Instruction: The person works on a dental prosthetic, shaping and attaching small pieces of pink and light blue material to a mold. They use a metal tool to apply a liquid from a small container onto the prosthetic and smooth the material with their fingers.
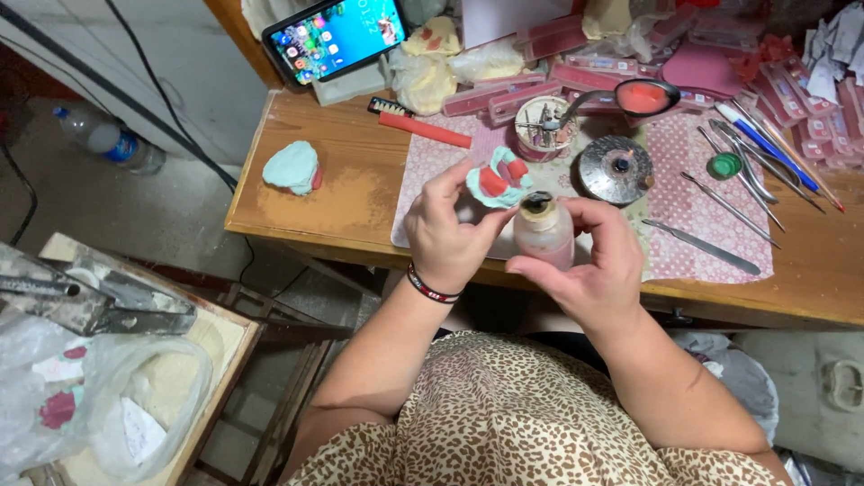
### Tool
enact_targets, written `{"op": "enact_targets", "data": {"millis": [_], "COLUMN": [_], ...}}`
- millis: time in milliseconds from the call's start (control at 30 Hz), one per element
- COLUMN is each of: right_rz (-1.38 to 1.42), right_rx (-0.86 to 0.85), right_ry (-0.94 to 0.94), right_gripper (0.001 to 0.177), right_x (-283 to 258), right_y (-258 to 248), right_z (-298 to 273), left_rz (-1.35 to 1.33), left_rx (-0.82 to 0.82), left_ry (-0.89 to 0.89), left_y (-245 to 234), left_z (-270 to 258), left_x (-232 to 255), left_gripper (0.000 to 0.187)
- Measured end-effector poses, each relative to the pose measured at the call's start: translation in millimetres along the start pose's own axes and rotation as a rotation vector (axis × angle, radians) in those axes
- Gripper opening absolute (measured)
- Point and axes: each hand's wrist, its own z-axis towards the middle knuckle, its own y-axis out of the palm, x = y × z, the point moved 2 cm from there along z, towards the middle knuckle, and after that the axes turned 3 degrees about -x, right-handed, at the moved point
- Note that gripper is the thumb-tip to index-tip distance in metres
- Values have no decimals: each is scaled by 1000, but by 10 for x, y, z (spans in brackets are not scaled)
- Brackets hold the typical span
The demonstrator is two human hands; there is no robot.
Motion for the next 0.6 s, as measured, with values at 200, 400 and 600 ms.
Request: {"op": "enact_targets", "data": {"millis": [200, 400, 600], "right_rz": [-78, -72, -85], "right_rx": [9, 20, 28], "right_ry": [-49, -50, -67], "right_gripper": [65, 64, 57], "right_x": [-47, 9, 0], "right_y": [96, 118, 160], "right_z": [33, 40, 105], "left_rz": [69, 82, 96], "left_rx": [-1, 23, 59], "left_ry": [121, 120, 134], "left_y": [10, 8, 2], "left_z": [20, 38, 78], "left_x": [-34, -1, 65], "left_gripper": [70, 70, 64]}}
